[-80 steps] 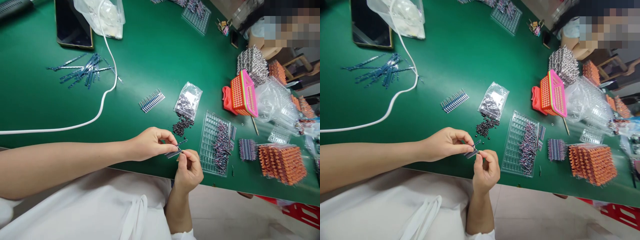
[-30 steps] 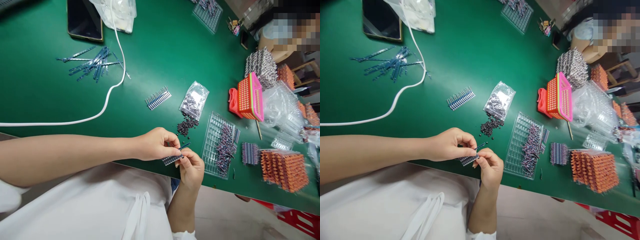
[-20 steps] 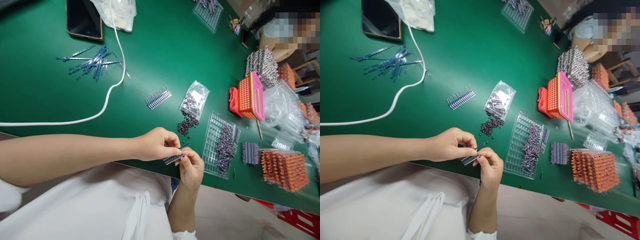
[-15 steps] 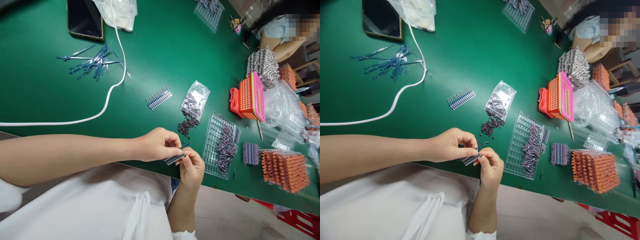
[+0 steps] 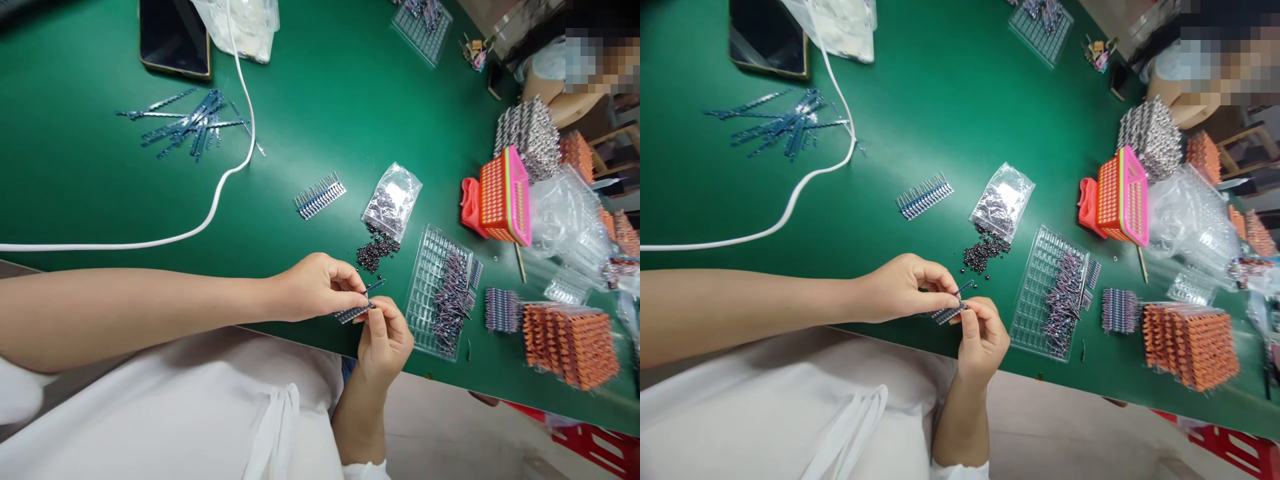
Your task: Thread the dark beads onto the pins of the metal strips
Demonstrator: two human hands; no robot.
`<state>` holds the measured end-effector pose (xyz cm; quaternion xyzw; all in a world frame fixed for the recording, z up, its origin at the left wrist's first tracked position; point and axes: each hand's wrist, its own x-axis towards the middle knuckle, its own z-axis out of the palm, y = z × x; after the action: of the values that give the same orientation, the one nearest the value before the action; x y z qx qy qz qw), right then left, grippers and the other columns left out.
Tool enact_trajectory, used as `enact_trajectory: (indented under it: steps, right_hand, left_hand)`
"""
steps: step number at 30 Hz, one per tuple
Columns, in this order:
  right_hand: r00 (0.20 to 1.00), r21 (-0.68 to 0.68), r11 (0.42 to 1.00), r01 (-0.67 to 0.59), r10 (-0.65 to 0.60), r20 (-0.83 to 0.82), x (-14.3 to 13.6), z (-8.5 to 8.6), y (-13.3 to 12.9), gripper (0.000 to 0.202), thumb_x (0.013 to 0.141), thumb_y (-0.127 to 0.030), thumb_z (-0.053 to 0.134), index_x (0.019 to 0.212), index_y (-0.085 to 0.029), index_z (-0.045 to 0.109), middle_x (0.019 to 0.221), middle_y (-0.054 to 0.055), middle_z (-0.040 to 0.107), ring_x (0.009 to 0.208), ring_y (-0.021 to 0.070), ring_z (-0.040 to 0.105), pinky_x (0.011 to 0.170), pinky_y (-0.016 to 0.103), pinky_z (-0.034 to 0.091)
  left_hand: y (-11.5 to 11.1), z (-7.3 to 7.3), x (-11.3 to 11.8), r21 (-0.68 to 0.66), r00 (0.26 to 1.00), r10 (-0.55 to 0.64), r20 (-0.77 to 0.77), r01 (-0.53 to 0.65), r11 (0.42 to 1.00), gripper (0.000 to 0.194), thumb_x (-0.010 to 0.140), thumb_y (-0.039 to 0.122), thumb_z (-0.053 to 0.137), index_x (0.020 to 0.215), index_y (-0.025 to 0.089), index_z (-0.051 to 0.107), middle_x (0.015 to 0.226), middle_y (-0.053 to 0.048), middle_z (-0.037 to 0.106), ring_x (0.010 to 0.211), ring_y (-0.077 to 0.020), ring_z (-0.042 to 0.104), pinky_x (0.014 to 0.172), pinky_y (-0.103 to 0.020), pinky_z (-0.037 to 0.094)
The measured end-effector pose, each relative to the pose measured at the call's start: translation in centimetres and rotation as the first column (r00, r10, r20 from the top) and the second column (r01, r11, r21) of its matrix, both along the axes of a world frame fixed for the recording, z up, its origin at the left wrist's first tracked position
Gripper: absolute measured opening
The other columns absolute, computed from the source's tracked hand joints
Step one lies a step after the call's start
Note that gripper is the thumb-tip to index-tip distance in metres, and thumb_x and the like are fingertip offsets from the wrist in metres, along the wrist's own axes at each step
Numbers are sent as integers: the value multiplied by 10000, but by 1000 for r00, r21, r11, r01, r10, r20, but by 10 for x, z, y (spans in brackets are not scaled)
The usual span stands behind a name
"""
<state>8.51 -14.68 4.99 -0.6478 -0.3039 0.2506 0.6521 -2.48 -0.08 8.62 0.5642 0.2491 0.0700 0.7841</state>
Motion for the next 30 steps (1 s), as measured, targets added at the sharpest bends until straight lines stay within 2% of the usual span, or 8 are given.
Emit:
enact_trajectory:
  steps: [11, 22, 30]
  right_hand:
    - [999, 44, 999, -22, 23, -31, 0, -1, 0, 111, 884, -177, 635, 904, -225, 733, 772, 10, 617, 688, 128, 592, 543, 236, 464]
    - [999, -14, 999, -33, 32, -25, 0, 2, 0, 72, 872, -228, 651, 851, -210, 717, 758, 13, 612, 650, 122, 572, 532, 246, 459]
    - [962, 12, 989, -148, 147, -229, 10, -1, -2, 50, 821, -284, 726, 846, -241, 735, 742, -8, 608, 578, 99, 586, 461, 214, 484]
  left_hand:
    - [1, -2, 0, 41, 1000, -18, 12, 18, 999, 152, 782, 253, 683, 810, 106, 712, 721, -31, 720, 663, -123, 636, 622, -213, 487]
    - [3, 1, -2, 175, 997, -79, -2, 79, 982, 167, 809, 267, 650, 797, 113, 713, 679, -16, 683, 638, -113, 593, 607, -202, 459]
    - [5, -1, -3, 213, 992, -126, 0, 123, 969, 180, 824, 286, 636, 789, 123, 706, 678, -13, 685, 637, -122, 603, 607, -211, 459]
